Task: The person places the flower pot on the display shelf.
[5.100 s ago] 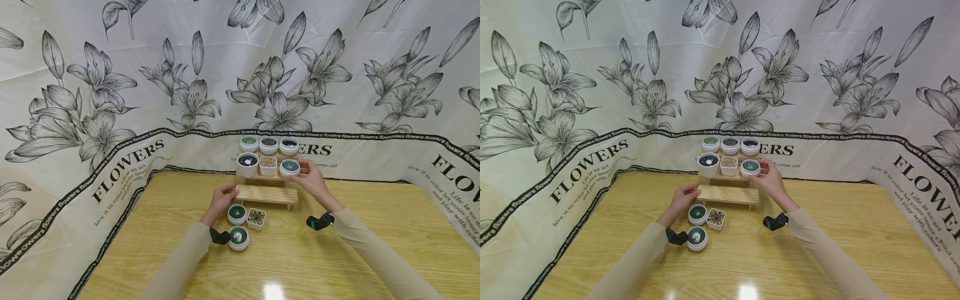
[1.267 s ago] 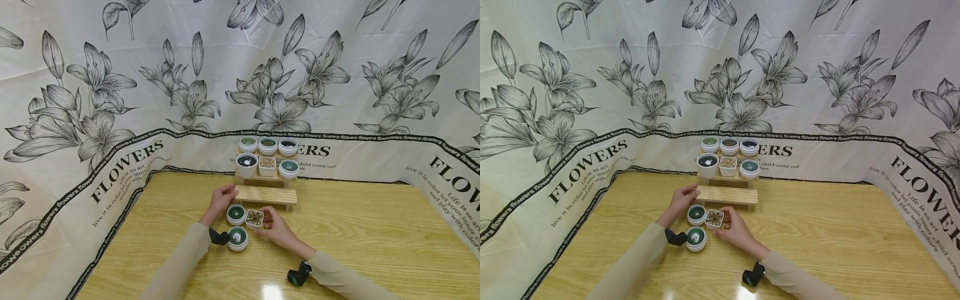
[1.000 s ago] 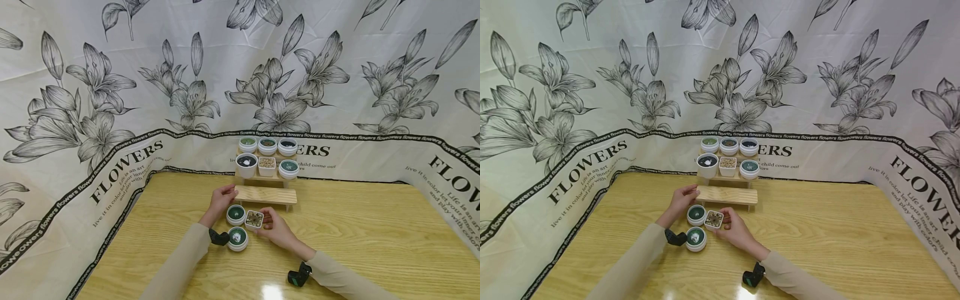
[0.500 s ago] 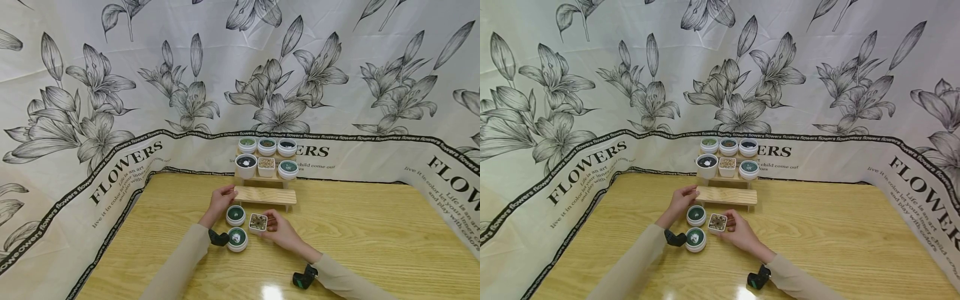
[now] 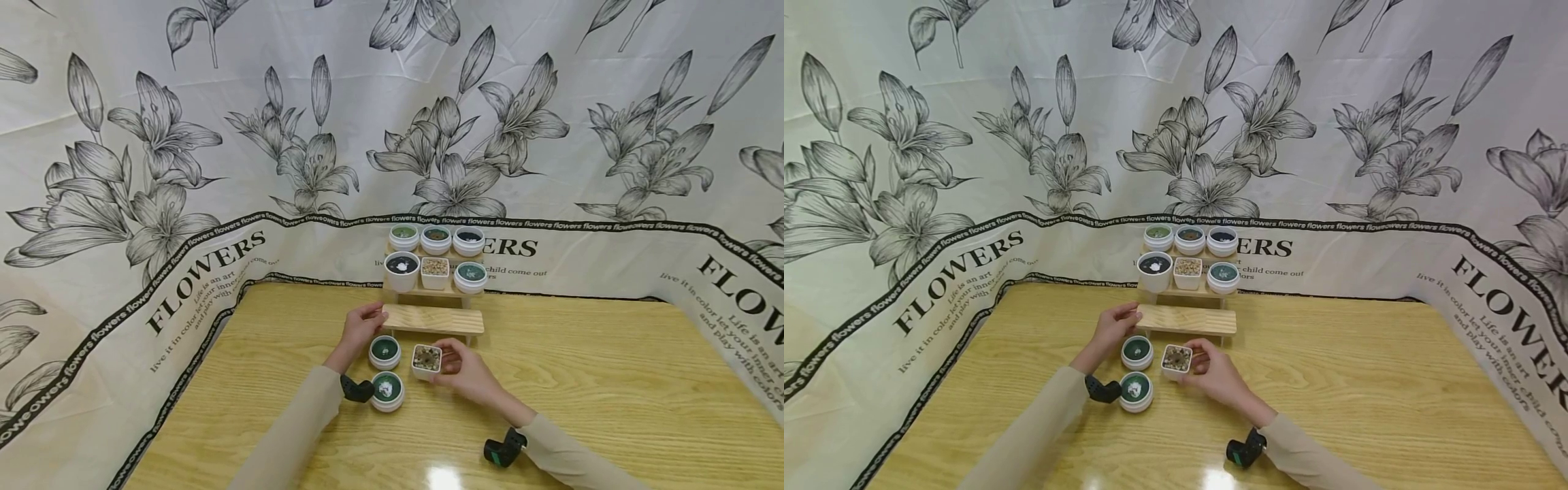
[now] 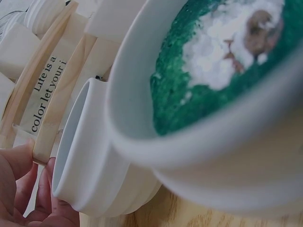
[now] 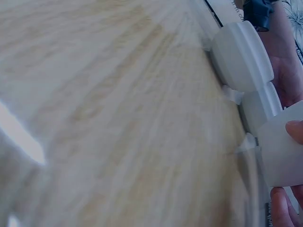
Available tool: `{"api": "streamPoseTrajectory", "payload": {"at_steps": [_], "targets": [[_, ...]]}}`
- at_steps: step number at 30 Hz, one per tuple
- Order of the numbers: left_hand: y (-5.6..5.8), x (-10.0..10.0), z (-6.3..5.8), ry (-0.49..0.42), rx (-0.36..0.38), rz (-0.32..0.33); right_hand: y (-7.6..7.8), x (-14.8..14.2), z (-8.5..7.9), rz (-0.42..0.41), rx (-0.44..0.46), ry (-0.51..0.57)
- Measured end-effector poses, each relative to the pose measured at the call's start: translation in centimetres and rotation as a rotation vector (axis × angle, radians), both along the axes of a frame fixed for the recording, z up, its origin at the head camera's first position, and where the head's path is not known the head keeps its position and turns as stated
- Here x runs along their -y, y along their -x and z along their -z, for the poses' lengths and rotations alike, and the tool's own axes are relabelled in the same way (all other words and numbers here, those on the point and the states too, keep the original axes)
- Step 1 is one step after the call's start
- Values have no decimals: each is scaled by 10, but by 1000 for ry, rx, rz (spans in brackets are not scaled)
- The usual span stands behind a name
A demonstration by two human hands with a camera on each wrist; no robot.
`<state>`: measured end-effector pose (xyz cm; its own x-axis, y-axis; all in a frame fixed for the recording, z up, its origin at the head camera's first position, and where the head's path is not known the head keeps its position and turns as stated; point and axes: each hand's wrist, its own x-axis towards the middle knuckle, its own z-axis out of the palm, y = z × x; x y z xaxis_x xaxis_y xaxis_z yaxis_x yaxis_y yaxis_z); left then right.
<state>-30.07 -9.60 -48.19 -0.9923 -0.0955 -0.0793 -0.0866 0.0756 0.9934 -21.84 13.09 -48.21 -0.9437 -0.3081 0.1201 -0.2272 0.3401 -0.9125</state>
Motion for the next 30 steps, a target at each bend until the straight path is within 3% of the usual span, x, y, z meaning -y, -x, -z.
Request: {"api": "streamPoseTrajectory", "payload": {"at_steps": [10,30], "targets": [[1,0,1,5,12,-2,15,-1,-16,7,-73,28],[-1,0,-2,22,23,-3,47,16,-36,68,-91,14]]}}
